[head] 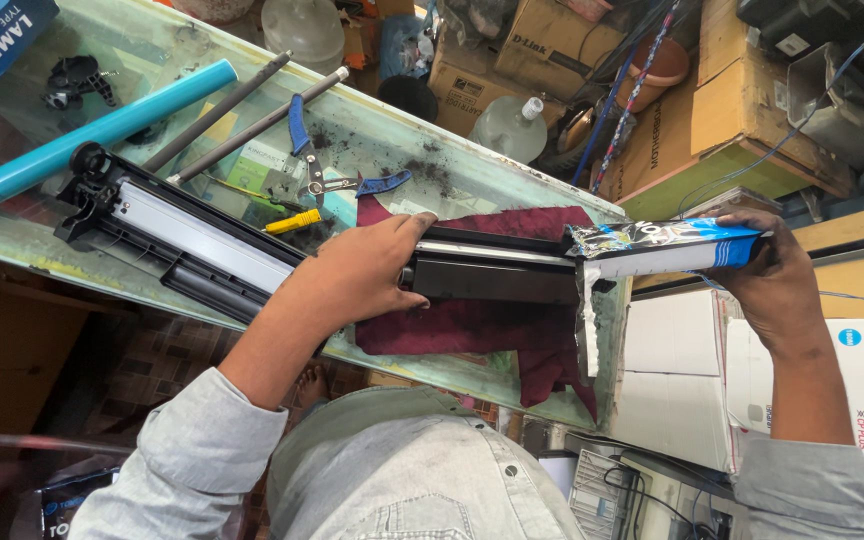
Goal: The person uses pliers to remove a part from a printer toner cartridge, opens a packet of toner powder, and pours the powder into the cartridge reservoir.
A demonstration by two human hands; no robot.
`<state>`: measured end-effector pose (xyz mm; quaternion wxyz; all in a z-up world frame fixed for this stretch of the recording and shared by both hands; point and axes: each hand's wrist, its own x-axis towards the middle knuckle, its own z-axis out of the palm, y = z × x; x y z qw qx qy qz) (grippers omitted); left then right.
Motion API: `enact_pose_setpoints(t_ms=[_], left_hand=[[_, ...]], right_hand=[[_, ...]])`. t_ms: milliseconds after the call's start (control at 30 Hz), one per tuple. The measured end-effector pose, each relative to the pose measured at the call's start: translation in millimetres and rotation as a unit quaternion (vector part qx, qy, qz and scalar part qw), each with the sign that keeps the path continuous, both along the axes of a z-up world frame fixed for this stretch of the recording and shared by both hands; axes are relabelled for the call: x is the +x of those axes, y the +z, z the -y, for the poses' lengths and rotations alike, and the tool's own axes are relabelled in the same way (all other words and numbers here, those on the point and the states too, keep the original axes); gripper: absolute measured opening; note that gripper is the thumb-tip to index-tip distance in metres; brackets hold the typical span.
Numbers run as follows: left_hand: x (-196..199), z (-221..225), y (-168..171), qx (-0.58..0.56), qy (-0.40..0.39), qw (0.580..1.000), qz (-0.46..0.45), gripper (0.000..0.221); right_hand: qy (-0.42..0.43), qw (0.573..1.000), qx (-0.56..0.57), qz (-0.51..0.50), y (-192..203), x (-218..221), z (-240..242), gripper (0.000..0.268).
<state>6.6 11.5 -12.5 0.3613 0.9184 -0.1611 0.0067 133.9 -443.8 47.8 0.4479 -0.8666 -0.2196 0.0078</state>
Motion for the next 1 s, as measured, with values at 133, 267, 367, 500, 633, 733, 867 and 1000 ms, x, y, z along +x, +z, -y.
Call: enact_pose_setpoints(t_ms=[133,267,367,500,633,733,867,1000], left_hand=[[0,0,0,0.004,-0.001,1.000,-0.002,0.084],[0,0,0,0.005,0.004,1.000,-0.005,0.085],[1,1,0,0.013,0.007,1.000,-0.018,0.085],[0,1,0,0.016,0.015,1.000,-0.021,0.085],[0,1,-1,0.015,0.014,1.000,-0.009,0.086],[-1,0,-3,0.008,0.012,1.000,0.008,0.086],[-1,0,-5,0.010,0.011,1.000,0.007,0.087],[0,0,-6,0.012,0.010,1.000,0.012,0.088]], right_hand=[[-0.002,1.000,0.009,-0.014,1,0,-3,0.050],[0.019,1.000,0.013,-0.005,2,0,-6,0.050],[0.025,0.999,0.022,-0.013,3,0,-8,0.050],[-0.003,0.999,0.023,-0.035,5,-2,-9,0.049],[0.004,1.000,0.008,-0.022,7,-4,-11,0.049],[0.013,1.000,-0.007,-0.007,10,-4,-13,0.050],[0.026,1.000,0.004,-0.007,11,-4,-15,0.050],[-0.001,1.000,-0.003,-0.020,11,-4,-16,0.050]])
